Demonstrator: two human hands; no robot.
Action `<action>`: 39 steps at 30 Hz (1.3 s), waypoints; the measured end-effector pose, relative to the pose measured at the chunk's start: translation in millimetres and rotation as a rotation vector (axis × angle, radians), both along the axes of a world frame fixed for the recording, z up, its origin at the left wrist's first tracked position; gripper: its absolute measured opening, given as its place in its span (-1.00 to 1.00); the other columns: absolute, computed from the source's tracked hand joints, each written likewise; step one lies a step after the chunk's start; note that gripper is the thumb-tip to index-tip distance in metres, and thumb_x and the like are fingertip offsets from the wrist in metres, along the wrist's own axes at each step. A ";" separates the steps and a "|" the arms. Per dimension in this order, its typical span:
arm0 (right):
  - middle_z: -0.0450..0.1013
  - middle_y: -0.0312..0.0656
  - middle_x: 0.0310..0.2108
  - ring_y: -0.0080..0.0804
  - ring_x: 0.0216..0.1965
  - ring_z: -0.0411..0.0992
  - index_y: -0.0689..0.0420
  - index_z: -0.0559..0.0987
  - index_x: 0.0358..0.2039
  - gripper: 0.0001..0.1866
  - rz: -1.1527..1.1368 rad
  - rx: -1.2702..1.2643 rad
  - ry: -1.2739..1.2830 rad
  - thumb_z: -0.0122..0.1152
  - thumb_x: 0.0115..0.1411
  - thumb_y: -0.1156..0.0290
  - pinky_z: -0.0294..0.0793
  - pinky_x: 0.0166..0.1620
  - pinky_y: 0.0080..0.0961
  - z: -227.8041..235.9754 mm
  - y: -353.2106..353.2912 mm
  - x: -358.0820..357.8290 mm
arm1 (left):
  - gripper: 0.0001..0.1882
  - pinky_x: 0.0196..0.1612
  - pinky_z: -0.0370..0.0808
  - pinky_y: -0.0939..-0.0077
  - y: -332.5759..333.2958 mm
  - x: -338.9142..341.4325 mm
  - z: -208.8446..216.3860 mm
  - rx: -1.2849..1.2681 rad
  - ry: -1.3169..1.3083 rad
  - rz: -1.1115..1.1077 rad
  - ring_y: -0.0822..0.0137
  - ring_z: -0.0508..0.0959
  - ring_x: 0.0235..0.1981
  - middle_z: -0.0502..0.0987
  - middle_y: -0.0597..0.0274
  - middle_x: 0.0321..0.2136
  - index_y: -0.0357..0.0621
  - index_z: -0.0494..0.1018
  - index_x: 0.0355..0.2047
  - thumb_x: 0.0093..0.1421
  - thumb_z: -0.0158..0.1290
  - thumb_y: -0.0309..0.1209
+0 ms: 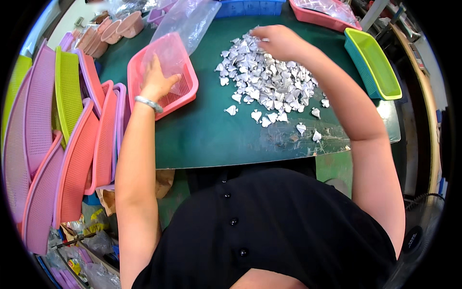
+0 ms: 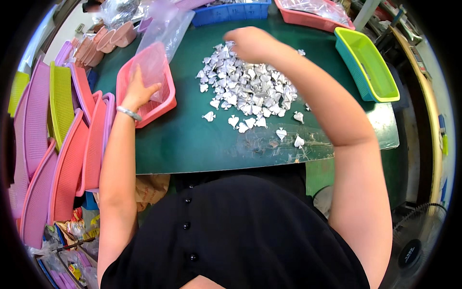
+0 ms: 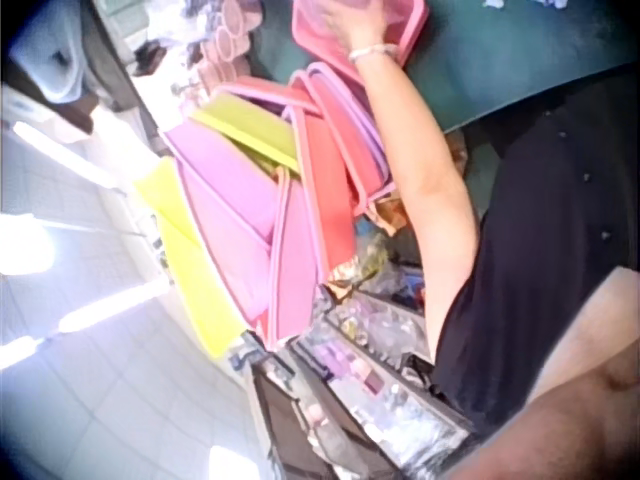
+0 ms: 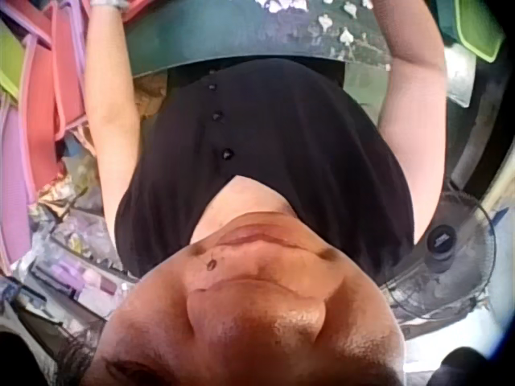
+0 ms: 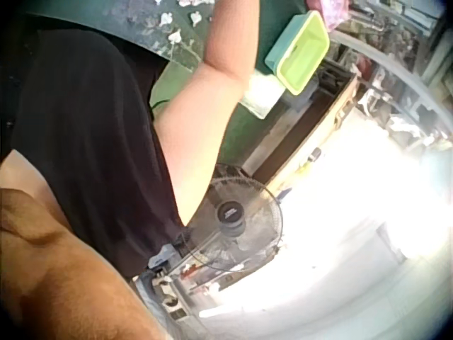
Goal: The person sorts small white flower-shaped plastic pieces on a green table, picking them up individually and placing them into a pink basket. The person then transfers the basket to a coworker and retrieves a new bag of similar items to continue the sorting process.
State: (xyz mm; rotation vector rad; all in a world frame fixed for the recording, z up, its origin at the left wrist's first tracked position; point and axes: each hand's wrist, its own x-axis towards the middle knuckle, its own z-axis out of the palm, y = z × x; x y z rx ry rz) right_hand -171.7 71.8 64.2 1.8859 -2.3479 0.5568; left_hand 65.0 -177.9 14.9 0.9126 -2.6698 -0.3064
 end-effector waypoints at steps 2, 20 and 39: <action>0.40 -0.01 -0.14 -0.06 -0.08 0.33 0.15 0.41 -0.07 -0.61 0.009 0.076 -0.050 0.02 0.02 0.47 0.31 -0.02 -0.28 -11.7 41.0 -4.8 | -0.24 0.13 0.17 0.25 17.6 9.3 14.0 -0.094 0.169 -0.083 -0.06 0.14 0.14 0.13 -0.19 0.10 -0.12 0.08 0.15 -0.05 0.15 -0.29; 0.38 -0.04 -0.14 -0.06 -0.05 0.31 0.19 0.45 -0.15 -0.65 0.120 -0.185 -0.447 0.12 -0.02 0.54 0.32 -0.02 -0.31 -44.1 115.3 74.1 | -0.87 -0.51 0.33 0.71 189.5 -4.2 -21.5 0.985 0.308 -0.116 0.54 0.37 -0.62 0.43 0.35 -0.58 -0.23 0.39 -0.43 0.00 0.12 -0.54; 0.43 -0.31 -0.45 -0.68 -0.41 0.35 0.27 0.42 -0.14 -0.68 -0.081 -0.385 -1.367 0.14 0.04 0.60 0.36 -0.29 -0.72 -40.9 104.3 116.5 | -0.88 -0.40 0.51 0.58 227.4 -6.9 2.4 1.516 0.606 -0.227 0.40 0.55 -0.47 0.51 0.20 -0.47 -0.26 0.42 -0.31 0.14 -0.02 -0.51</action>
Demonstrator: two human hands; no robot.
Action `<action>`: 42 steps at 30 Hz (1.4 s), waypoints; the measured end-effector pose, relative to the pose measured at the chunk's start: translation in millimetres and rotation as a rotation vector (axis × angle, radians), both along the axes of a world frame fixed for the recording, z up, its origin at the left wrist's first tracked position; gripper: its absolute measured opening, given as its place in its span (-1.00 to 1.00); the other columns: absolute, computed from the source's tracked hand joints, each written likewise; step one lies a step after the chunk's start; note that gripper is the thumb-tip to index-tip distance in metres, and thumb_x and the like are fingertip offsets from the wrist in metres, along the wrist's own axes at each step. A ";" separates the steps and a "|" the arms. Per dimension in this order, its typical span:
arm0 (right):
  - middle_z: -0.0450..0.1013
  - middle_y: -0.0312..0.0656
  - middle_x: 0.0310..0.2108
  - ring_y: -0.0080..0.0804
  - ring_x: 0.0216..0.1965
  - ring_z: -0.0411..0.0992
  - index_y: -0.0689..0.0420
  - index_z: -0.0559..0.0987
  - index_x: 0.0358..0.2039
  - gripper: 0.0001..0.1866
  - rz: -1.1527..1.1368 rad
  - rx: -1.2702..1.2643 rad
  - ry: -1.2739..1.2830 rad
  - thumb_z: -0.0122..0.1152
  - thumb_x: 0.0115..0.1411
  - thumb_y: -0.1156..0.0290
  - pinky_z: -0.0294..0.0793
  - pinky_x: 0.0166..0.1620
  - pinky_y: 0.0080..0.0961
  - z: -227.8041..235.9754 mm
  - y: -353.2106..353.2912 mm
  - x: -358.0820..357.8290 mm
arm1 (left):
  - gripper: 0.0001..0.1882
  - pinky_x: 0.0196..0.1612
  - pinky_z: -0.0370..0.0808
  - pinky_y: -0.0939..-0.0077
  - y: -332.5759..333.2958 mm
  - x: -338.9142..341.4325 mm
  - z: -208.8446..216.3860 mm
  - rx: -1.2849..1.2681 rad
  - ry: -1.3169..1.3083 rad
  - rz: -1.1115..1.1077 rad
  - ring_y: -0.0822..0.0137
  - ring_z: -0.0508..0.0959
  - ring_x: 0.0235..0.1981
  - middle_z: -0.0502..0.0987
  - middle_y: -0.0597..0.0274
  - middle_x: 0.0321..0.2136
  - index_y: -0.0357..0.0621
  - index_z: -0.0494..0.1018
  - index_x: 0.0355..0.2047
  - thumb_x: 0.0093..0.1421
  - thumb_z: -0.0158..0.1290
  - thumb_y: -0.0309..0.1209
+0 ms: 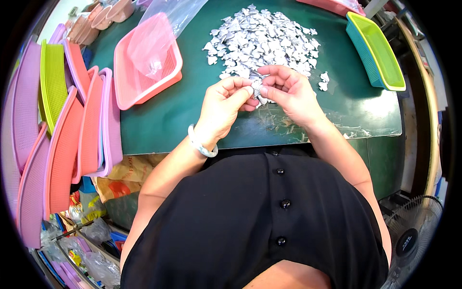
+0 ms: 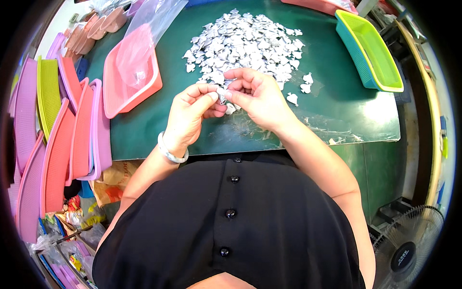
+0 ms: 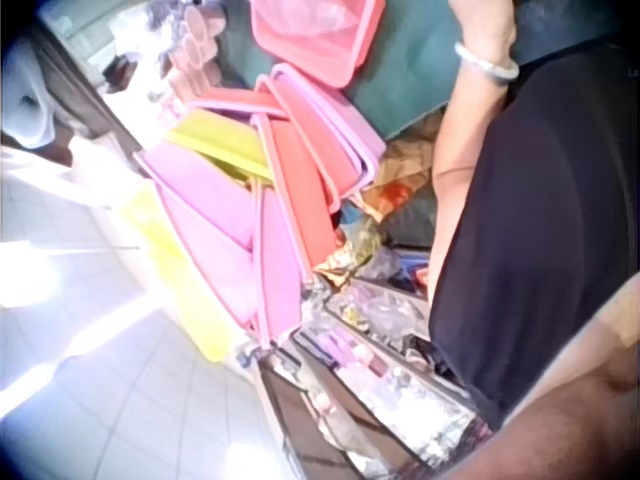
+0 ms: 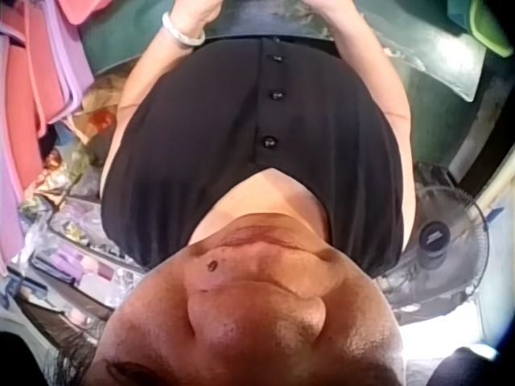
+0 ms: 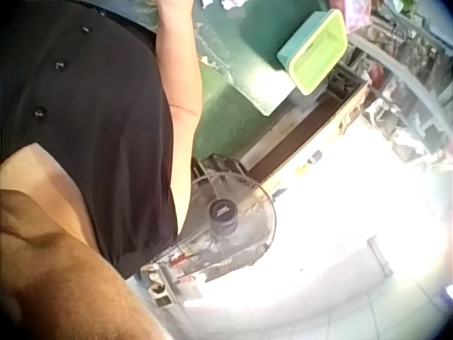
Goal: The person sorts small white flower-shaped plastic pieces on a green table, picking them up individually and placing them into a pink basket. The person then transfers the basket to a coworker and retrieves a new bag of similar items to continue the sorting process.
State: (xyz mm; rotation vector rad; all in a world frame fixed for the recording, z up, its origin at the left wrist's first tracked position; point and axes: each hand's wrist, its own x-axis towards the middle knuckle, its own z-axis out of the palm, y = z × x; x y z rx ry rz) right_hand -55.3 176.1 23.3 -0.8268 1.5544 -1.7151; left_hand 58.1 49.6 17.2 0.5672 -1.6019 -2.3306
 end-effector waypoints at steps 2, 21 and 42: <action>0.42 -0.32 -0.45 -0.68 -0.41 0.34 0.27 0.42 -0.14 -0.68 0.014 -0.003 -0.006 0.14 0.04 0.59 0.35 -0.30 -0.72 -2.1 -5.7 5.1 | -0.88 -0.39 0.52 0.57 -6.2 6.6 -0.5 0.020 0.011 -0.008 0.39 0.55 -0.48 0.51 0.20 -0.48 -0.27 0.42 -0.31 0.15 -0.04 -0.50; 0.40 -0.33 -0.42 -0.66 -0.37 0.36 0.22 0.43 -0.11 -0.65 0.126 -0.005 -0.089 0.13 0.03 0.64 0.37 -0.24 -0.73 -5.3 -27.7 30.1 | -0.87 -0.38 0.52 0.59 -22.3 43.2 -6.8 0.180 0.037 0.014 0.41 0.54 -0.47 0.51 0.18 -0.44 -0.31 0.44 -0.33 0.12 0.02 -0.49; 0.41 -0.31 -0.42 -0.66 -0.38 0.36 0.25 0.41 -0.10 -0.63 0.093 0.028 -0.048 0.12 0.02 0.63 0.36 -0.26 -0.71 -13.8 -21.3 24.2 | -0.87 -0.36 0.54 0.49 -16.1 34.8 -10.2 0.122 -0.019 0.039 0.36 0.55 -0.49 0.52 0.13 -0.48 -0.32 0.45 -0.35 0.14 -0.04 -0.52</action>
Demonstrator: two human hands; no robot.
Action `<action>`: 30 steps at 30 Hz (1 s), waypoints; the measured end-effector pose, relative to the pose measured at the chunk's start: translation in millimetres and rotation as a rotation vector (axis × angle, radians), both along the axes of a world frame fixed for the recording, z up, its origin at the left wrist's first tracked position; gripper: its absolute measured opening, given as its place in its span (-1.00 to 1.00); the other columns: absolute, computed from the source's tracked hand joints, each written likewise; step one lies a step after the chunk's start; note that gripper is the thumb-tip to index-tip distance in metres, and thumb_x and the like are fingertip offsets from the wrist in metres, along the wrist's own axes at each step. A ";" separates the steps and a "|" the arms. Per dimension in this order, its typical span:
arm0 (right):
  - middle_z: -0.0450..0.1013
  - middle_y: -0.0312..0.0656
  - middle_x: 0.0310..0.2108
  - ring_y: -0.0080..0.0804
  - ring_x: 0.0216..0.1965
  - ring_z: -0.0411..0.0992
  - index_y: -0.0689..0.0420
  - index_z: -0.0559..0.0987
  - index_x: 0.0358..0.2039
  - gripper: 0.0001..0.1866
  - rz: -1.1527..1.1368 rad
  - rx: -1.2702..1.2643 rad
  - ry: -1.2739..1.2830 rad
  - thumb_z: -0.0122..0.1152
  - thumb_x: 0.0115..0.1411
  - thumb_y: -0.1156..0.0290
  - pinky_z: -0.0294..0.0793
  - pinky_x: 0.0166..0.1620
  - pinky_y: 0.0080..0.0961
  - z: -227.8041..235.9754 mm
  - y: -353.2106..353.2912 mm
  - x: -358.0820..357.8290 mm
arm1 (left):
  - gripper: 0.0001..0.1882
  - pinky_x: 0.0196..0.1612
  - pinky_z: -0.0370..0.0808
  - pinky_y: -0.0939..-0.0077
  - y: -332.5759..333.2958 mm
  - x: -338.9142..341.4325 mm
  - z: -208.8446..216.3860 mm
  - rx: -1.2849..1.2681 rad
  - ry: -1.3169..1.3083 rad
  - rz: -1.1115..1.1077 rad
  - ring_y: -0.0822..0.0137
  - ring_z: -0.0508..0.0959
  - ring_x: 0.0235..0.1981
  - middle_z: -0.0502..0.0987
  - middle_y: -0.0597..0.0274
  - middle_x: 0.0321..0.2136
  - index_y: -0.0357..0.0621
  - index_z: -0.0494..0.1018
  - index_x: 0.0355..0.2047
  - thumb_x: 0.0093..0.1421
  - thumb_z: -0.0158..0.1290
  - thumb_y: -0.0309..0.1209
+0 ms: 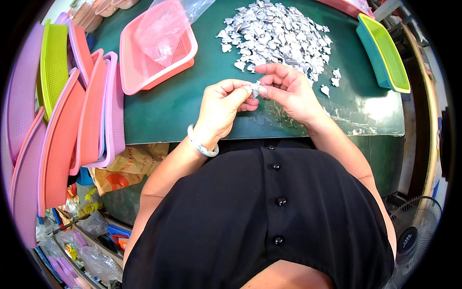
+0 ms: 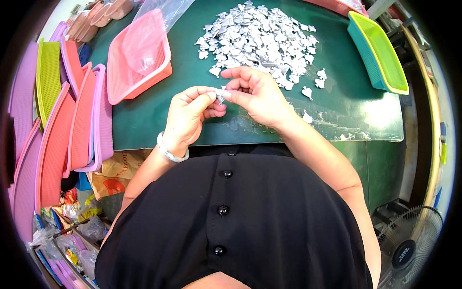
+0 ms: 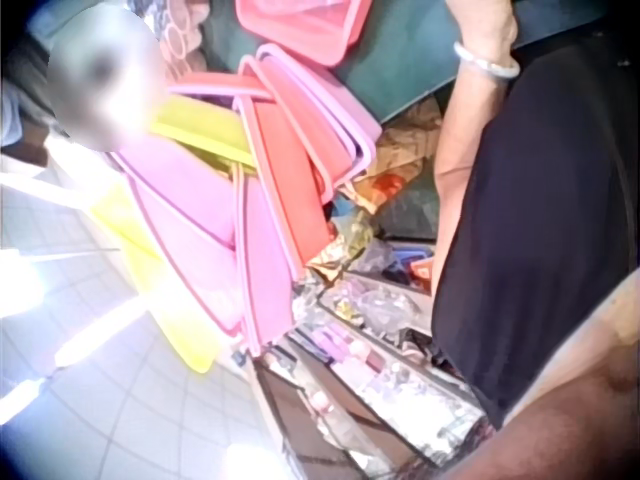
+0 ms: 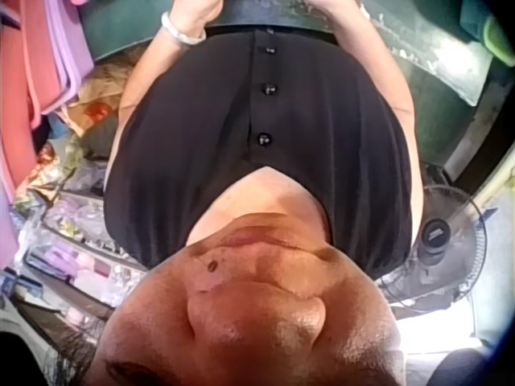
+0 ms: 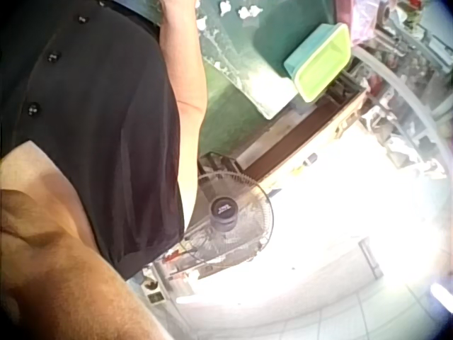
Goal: The person sorts small white flower-shaped plastic pieces on a green table, picking them up individually and placing them into a pink basket. The person then transfers the basket to a coworker and retrieves a new bag of similar items to continue the sorting process.
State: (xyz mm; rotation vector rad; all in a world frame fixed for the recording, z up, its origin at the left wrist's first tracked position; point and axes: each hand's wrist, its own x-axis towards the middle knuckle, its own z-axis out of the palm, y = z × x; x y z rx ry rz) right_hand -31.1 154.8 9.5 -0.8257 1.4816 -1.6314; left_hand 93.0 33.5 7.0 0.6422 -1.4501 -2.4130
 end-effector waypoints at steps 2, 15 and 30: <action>0.41 -0.31 -0.43 -0.66 -0.38 0.36 0.26 0.40 -0.09 -0.62 -0.005 0.001 -0.009 0.12 0.02 0.63 0.36 -0.27 -0.71 -1.1 0.3 -0.8 | -0.87 -0.35 0.54 0.48 0.4 -0.8 -1.1 0.033 -0.001 0.003 0.35 0.55 -0.49 0.52 0.12 -0.47 -0.32 0.45 -0.34 0.15 -0.05 -0.52; 0.43 -0.29 -0.41 -0.62 -0.38 0.36 0.26 0.37 -0.06 -0.66 -0.019 0.001 -0.047 0.03 0.11 0.59 0.37 -0.25 -0.68 -1.1 2.6 -1.9 | -0.87 -0.38 0.55 0.49 0.0 -5.4 -9.2 0.141 0.038 0.004 0.34 0.55 -0.48 0.50 0.13 -0.46 -0.31 0.41 -0.35 0.17 -0.03 -0.47; 0.44 -0.26 -0.40 -0.59 -0.40 0.36 0.28 0.38 -0.05 -0.68 -0.036 0.017 -0.087 -0.01 0.16 0.52 0.37 -0.26 -0.65 -4.5 3.4 -5.6 | -0.85 -0.28 0.53 0.42 -2.2 -5.5 -14.0 0.197 0.014 -0.011 0.28 0.55 -0.44 0.47 0.15 -0.42 -0.32 0.39 -0.30 0.19 -0.14 -0.49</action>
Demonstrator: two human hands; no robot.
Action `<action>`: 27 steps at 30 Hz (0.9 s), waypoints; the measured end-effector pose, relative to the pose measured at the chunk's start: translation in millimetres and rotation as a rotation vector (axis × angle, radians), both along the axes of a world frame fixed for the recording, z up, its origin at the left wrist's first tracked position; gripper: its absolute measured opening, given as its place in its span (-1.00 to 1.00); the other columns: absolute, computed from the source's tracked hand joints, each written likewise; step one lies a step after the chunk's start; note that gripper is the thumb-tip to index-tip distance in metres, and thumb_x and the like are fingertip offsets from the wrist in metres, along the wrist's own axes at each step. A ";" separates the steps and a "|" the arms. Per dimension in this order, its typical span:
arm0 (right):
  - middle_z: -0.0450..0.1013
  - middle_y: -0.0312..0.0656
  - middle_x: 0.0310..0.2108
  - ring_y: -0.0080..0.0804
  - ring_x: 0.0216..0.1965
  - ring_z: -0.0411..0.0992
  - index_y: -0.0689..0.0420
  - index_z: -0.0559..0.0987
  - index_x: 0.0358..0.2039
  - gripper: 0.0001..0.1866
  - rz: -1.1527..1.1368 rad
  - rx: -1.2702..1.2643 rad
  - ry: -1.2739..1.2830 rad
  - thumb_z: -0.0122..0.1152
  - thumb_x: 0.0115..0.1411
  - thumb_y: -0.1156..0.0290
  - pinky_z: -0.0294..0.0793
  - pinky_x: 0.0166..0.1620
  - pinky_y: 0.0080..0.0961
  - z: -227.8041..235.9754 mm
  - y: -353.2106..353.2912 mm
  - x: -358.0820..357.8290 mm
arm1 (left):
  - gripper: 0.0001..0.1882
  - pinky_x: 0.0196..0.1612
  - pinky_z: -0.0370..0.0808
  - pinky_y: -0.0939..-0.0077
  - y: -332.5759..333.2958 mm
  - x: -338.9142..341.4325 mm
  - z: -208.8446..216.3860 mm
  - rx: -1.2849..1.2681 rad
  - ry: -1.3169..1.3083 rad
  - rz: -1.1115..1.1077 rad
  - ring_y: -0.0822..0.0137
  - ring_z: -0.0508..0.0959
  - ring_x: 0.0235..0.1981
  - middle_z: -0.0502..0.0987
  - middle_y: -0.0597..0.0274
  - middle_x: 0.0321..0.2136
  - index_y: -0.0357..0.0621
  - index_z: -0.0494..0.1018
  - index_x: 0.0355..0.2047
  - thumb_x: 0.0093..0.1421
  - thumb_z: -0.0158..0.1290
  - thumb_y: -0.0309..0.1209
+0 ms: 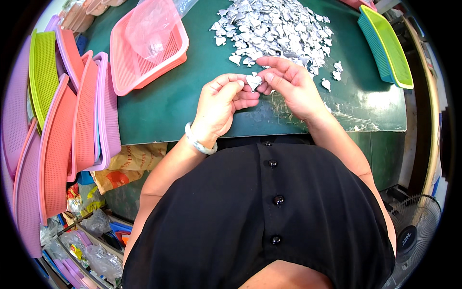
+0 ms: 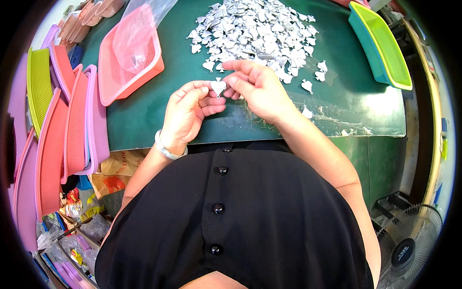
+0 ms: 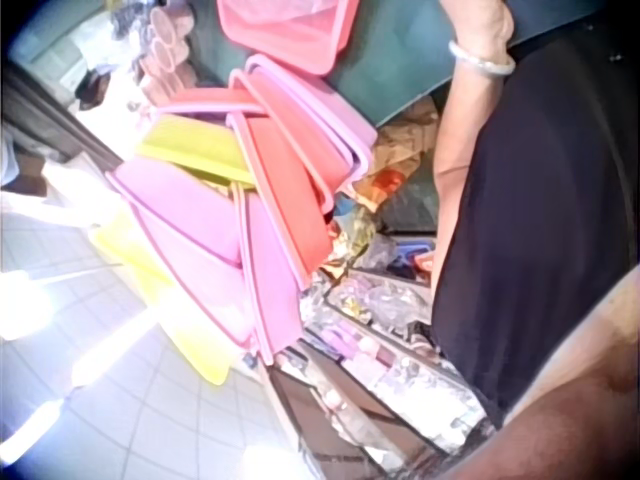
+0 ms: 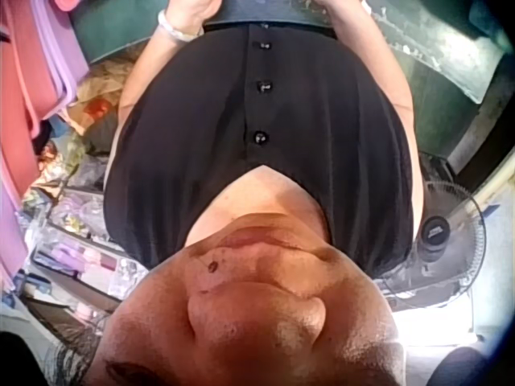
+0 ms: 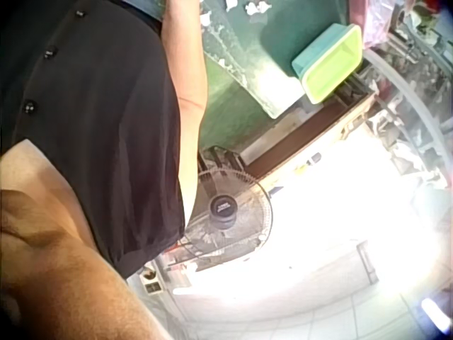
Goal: The person sorts small white flower-shaped plastic pieces on a green table, picking them up individually and placing them into a pink basket. The person then transfers the basket to a coworker and retrieves a new bag of similar items to continue the sorting process.
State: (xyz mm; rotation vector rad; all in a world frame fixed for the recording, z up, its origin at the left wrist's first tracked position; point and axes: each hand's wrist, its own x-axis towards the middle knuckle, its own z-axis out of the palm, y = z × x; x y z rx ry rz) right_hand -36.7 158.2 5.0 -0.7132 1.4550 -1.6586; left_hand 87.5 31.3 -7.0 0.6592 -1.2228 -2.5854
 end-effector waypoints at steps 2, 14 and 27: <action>0.44 -0.24 -0.39 -0.58 -0.40 0.37 0.29 0.38 -0.06 -0.69 -0.006 0.003 0.015 -0.04 0.17 0.52 0.36 -0.28 -0.64 -0.9 0.6 -0.3 | -0.84 -0.27 0.53 0.41 0.4 0.6 0.0 0.005 0.006 -0.003 0.28 0.55 -0.43 0.46 0.15 -0.42 -0.32 0.38 -0.30 0.19 -0.15 -0.50; 0.46 -0.26 -0.37 -0.61 -0.36 0.38 0.28 0.35 -0.02 -0.61 0.013 -0.031 -0.039 0.06 0.09 0.60 0.38 -0.24 -0.67 -4.9 3.5 2.8 | -0.86 -0.30 0.55 0.43 7.8 2.8 0.2 -0.028 0.044 0.021 0.31 0.55 -0.42 0.48 0.13 -0.41 -0.33 0.40 -0.31 0.16 -0.11 -0.54; 0.45 -0.26 -0.40 -0.62 -0.40 0.37 0.26 0.38 -0.06 -0.64 -0.006 -0.039 -0.019 0.05 0.08 0.62 0.39 -0.28 -0.69 -9.3 4.7 4.4 | -0.89 -0.32 0.55 0.49 12.7 3.0 4.2 -0.040 0.053 0.021 0.38 0.54 -0.44 0.52 0.12 -0.41 -0.33 0.42 -0.33 0.15 -0.03 -0.53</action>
